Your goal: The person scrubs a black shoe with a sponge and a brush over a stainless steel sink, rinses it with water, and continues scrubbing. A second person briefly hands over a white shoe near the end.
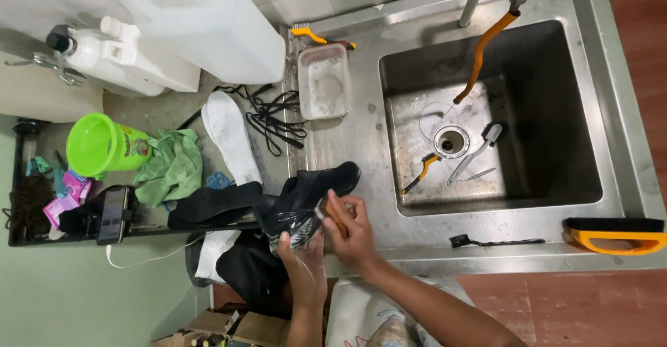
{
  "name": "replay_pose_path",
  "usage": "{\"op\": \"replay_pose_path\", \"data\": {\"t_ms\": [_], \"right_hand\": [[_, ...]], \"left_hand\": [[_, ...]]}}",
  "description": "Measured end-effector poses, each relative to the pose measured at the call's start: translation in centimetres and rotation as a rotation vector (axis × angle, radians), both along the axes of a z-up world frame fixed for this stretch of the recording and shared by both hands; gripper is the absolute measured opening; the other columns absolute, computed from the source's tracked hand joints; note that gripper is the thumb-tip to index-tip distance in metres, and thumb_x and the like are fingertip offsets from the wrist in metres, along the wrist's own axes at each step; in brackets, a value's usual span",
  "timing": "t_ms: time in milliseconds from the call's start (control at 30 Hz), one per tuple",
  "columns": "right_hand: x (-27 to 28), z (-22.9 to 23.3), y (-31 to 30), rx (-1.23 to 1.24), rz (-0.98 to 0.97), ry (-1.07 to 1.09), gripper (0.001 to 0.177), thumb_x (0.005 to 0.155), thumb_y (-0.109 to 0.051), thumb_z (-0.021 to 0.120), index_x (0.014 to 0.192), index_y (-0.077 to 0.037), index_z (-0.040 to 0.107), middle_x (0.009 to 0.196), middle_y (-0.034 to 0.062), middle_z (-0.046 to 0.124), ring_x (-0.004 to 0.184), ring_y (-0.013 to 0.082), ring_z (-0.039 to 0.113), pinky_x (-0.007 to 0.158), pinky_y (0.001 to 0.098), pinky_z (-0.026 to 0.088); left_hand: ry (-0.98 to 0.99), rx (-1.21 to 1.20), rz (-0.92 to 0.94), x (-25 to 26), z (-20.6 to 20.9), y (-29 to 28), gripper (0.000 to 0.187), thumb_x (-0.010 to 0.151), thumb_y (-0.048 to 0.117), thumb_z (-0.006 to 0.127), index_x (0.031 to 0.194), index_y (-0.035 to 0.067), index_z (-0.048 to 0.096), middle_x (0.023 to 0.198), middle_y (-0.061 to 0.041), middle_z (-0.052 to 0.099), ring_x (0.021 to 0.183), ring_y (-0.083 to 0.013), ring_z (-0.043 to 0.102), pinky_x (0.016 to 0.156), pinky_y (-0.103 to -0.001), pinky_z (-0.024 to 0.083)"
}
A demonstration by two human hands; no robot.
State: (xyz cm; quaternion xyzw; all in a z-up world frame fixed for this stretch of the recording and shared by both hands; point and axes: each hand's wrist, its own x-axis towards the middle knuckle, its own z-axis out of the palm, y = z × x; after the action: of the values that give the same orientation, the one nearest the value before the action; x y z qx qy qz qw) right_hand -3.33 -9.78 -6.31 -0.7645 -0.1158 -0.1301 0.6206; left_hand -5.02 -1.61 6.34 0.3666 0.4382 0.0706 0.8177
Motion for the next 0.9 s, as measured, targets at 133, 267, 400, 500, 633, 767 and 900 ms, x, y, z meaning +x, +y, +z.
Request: {"op": "replay_pose_path", "data": {"t_ms": [133, 267, 400, 500, 633, 767, 900], "right_hand": [[3.0, -4.6, -1.9, -0.126, -0.130, -0.022, 0.060, 0.107, -0.027, 0.070, 0.163, -0.028, 0.049, 0.126, 0.0130, 0.057, 0.094, 0.0211, 0.062, 0.068, 0.0291, 0.056], [2.3, -2.7, -0.5, -0.081, -0.185, 0.096, 0.058, 0.108, -0.027, 0.069, 0.163, -0.026, 0.050, 0.125, 0.0088, 0.053, 0.113, 0.0228, 0.060, 0.082, 0.0318, 0.059], [1.5, -2.0, 0.2, -0.094, 0.001, 0.134, 0.061, 0.107, -0.033, 0.066, 0.164, -0.034, 0.043, 0.130, 0.0154, 0.050, 0.093, 0.0217, 0.066, 0.063, 0.0279, 0.071], [4.4, -4.1, -1.9, -0.166, -0.096, 0.257, 0.058, 0.107, -0.036, 0.066, 0.160, -0.042, 0.045, 0.136, 0.0111, 0.049, 0.089, 0.0187, 0.067, 0.054, 0.0240, 0.067], [6.3, -5.2, -4.2, -0.159, -0.125, 0.432, 0.056, 0.106, -0.048, 0.059, 0.160, -0.035, 0.053, 0.122, 0.0053, 0.052, 0.106, 0.0198, 0.064, 0.077, 0.0355, 0.063], [3.8, -3.7, -3.6, -0.193, -0.018, 0.148, 0.056, 0.106, -0.039, 0.066, 0.160, -0.037, 0.051, 0.127, 0.0067, 0.058, 0.089, 0.0182, 0.067, 0.060, 0.0326, 0.063], [7.3, -7.6, -5.3, -0.223, -0.089, 0.390, 0.054, 0.104, -0.048, 0.062, 0.157, -0.037, 0.056, 0.123, 0.0067, 0.056, 0.101, 0.0214, 0.067, 0.079, 0.0378, 0.062]], "left_hand": [[-0.006, -0.009, 0.003, -0.4, -0.9, 1.4, 0.082, 0.091, 0.056, 0.040, 0.165, 0.019, 0.037, 0.172, -0.012, 0.042, 0.157, -0.0419, 0.044, 0.126, -0.047, 0.036], [-0.004, -0.008, 0.028, -0.3, -1.7, 1.6, 0.080, 0.094, 0.059, 0.036, 0.164, 0.021, 0.040, 0.171, -0.017, 0.044, 0.156, -0.0417, 0.046, 0.127, -0.047, 0.035], [0.025, -0.080, 0.098, -0.2, -1.8, 1.6, 0.076, 0.094, 0.060, 0.040, 0.155, 0.016, 0.049, 0.164, -0.023, 0.050, 0.152, -0.0401, 0.049, 0.126, -0.046, 0.038], [0.032, -0.099, 0.100, -0.3, -1.8, 2.3, 0.079, 0.092, 0.061, 0.040, 0.158, 0.018, 0.047, 0.168, -0.023, 0.047, 0.154, -0.0410, 0.048, 0.128, -0.047, 0.032], [0.005, -0.077, 0.079, -0.8, -3.0, 2.7, 0.083, 0.092, 0.061, 0.040, 0.164, 0.018, 0.039, 0.173, -0.024, 0.036, 0.153, -0.0440, 0.048, 0.127, -0.047, 0.034], [0.028, -0.085, 0.085, -0.6, -3.2, 3.4, 0.082, 0.090, 0.061, 0.041, 0.160, 0.018, 0.045, 0.173, -0.022, 0.038, 0.153, -0.0426, 0.048, 0.126, -0.048, 0.033], [0.061, -0.063, 0.084, -0.1, -2.0, 3.2, 0.085, 0.088, 0.059, 0.041, 0.161, 0.016, 0.044, 0.168, -0.019, 0.044, 0.150, -0.0441, 0.050, 0.126, -0.046, 0.036]]}}
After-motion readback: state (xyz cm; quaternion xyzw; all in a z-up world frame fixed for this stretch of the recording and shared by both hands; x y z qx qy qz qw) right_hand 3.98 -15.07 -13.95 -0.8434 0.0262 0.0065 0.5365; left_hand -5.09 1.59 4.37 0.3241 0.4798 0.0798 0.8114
